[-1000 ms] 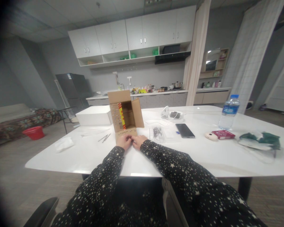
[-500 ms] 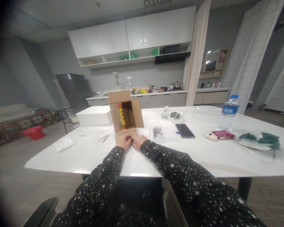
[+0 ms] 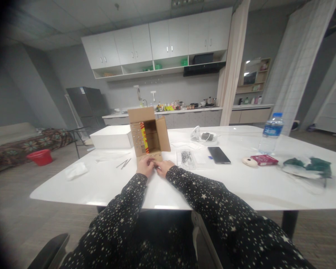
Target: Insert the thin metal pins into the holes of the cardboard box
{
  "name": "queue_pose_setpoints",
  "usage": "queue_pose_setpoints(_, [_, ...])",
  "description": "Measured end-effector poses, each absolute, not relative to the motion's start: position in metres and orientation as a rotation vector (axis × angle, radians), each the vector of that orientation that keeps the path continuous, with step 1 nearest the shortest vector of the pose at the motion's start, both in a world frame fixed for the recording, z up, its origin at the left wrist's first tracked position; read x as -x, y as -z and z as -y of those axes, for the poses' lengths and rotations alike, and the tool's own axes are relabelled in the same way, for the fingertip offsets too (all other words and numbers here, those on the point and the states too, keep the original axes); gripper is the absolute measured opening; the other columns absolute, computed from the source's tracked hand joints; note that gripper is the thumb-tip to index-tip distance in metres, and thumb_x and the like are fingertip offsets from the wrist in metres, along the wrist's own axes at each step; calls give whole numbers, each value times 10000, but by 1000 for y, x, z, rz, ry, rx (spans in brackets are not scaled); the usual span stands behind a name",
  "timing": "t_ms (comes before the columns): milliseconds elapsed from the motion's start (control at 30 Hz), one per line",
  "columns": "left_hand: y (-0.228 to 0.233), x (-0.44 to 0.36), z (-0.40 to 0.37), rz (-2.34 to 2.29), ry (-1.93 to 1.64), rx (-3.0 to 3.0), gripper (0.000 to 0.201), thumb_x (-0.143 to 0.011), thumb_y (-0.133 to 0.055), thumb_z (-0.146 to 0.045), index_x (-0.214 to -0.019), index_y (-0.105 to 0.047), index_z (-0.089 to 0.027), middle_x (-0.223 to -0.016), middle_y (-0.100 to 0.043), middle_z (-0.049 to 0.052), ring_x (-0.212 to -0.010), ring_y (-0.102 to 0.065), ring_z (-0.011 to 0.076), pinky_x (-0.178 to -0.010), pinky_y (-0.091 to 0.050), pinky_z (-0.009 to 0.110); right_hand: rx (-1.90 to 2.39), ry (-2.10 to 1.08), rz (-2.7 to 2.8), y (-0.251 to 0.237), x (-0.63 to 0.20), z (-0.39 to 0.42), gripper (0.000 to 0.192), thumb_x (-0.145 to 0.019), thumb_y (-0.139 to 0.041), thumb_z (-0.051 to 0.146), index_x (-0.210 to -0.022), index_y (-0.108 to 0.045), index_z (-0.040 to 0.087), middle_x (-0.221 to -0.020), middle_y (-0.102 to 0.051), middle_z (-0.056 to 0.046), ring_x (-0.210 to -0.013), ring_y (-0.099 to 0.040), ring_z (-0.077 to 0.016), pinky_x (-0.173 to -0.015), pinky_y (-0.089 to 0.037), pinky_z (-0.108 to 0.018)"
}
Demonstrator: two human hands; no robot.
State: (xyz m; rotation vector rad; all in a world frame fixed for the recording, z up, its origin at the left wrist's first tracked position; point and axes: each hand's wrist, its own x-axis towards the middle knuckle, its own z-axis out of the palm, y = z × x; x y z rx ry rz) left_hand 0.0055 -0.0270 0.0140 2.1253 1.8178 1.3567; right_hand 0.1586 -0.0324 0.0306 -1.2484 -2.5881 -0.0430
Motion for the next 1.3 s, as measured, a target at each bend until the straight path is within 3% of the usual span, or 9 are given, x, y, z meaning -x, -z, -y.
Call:
queue_pose_setpoints(200, [-15, -5, 28, -1754, -1481, -2063, 219, -730, -503, -140, -871, -669, -166, -883, -629, 47, -815, -590, 151, -828, -488, 290, 1254, 47, 2575, -29, -158, 30, 292, -878, -433, 287, -1107, -607, 235, -1016, -694, -49, -889, -636, -203, -771, -428, -283])
queue_pose_setpoints(933, [-17, -6, 31, -1806, -1319, -2052, 239, -753, -514, -142, -937, -664, -172, -858, -683, 30, -692, -592, 125, -778, -495, 280, 1261, 25, 2581, -32, -159, 33, 328, -871, -437, 273, -1164, -583, 252, -1019, -691, -42, -891, -633, -202, -772, -429, -286])
queue_pose_setpoints(1300, [-21, -5, 34, -1891, -1376, -1960, 186, -745, -513, -153, -905, -604, -177, -868, -674, 27, -690, -594, 132, -761, -476, 286, 1251, 15, 2555, -29, -159, 32, 289, -858, -436, 274, -1081, -618, 247, -987, -697, -41, -884, -632, -197, -773, -426, -285])
